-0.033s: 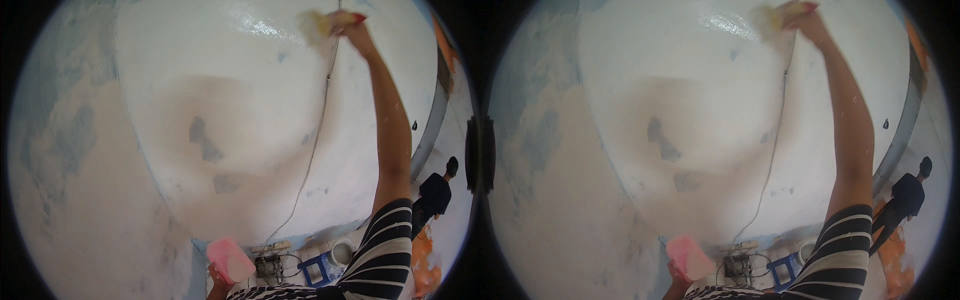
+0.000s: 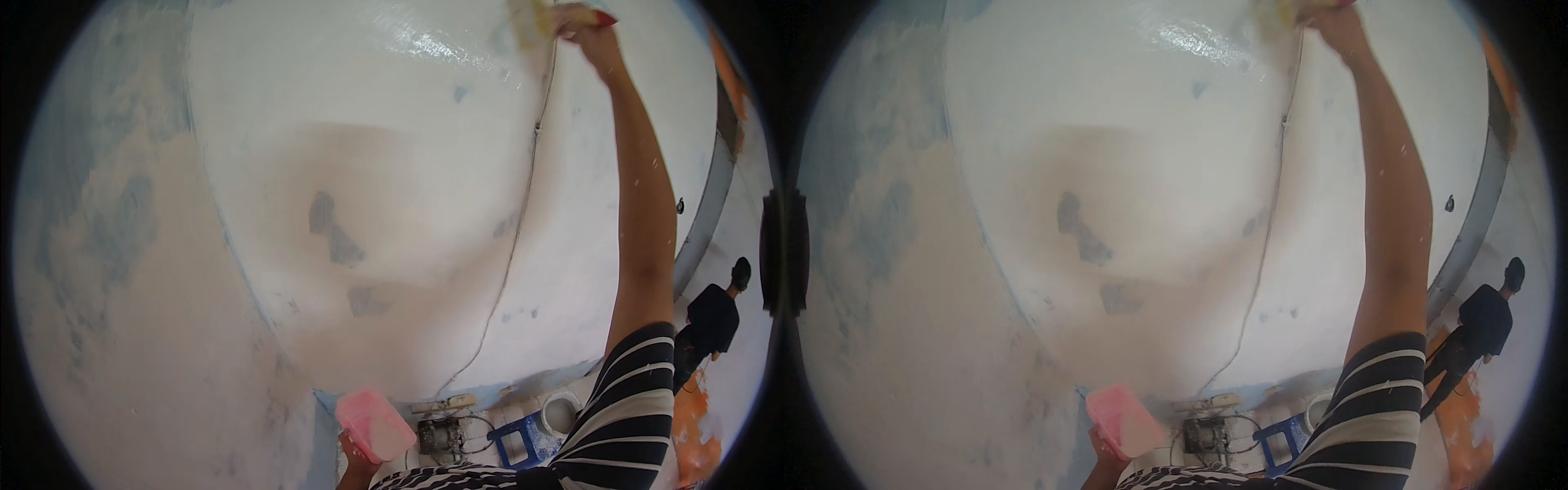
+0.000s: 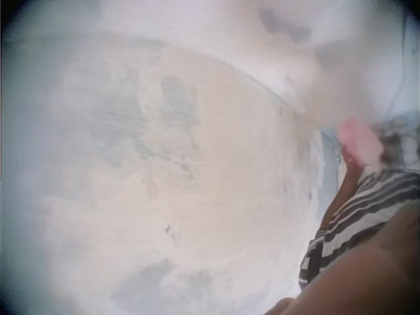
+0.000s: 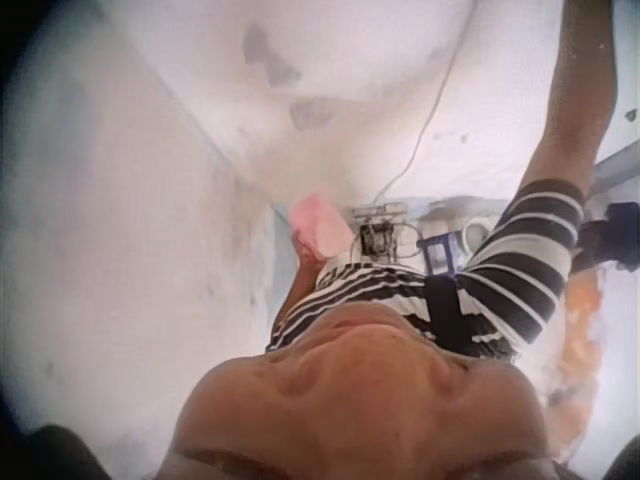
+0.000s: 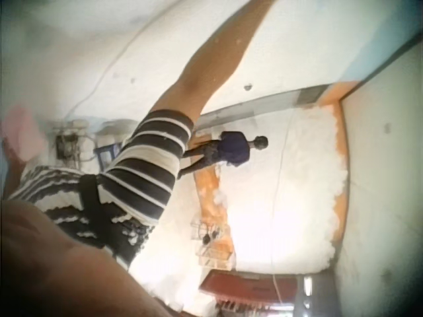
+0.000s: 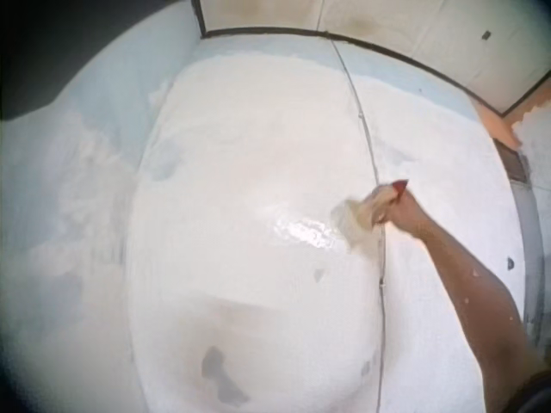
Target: The person paints the upper section of a wall and a ceiling corner using a brush, frequently dipping the brush into a small pink tray of white paint.
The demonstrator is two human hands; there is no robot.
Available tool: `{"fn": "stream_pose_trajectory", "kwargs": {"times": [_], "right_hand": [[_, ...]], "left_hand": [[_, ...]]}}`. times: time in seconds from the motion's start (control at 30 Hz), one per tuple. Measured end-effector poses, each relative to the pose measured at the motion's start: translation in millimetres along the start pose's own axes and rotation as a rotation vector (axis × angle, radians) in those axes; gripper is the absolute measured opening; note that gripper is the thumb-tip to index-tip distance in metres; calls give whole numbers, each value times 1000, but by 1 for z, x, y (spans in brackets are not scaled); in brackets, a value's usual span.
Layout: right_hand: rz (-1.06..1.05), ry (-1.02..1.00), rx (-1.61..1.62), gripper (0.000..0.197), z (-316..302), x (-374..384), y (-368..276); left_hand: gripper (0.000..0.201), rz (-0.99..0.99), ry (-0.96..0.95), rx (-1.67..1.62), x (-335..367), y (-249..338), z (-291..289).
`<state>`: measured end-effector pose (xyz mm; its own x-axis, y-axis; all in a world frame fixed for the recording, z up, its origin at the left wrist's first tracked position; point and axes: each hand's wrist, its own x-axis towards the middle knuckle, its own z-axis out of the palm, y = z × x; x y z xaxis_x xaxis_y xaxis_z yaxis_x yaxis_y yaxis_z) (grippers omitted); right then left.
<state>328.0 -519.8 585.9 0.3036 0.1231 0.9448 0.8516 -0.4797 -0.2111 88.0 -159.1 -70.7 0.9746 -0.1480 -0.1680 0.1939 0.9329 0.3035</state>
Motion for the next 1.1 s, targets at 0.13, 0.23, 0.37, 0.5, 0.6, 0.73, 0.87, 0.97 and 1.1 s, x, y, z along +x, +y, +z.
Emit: {"fn": "stream_pose_trajectory", "kwargs": {"times": [0.13, 0.23, 0.37, 0.5, 0.6, 0.73, 0.87, 0.97, 1.1], "right_hand": [[-319, 364, -240, 11, -35, 19, 1], [-366, 54, -789, 23, 3, -60, 66], [-367, -739, -668, 23, 92, -262, 56], [-119, -1100, -452, 25, 97, -331, 32], [98, -766, -337, 22, 62, -242, 37], [-60, -223, -441, 25, -32, -58, 30], [-173, 294, -359, 11, -73, 0, -25], [-400, 410, -210, 10, -71, 6, -20], [-564, 148, -546, 16, -26, -84, 34]], "left_hand": [[62, 72, -24, -4, 9, -11, 23], [63, 83, -31, 29, 26, -29, 18], [64, 56, -98, 78, 39, -49, 38], [62, -24, -48, 49, 50, -90, 41], [59, -34, -17, 75, 56, -110, 59], [57, -1, -93, 53, 64, -130, 84], [62, 52, -74, 13, 69, -148, 71], [66, 67, -48, -49, 59, -168, 47], [69, 35, -68, -59, 59, -183, 39]]}}
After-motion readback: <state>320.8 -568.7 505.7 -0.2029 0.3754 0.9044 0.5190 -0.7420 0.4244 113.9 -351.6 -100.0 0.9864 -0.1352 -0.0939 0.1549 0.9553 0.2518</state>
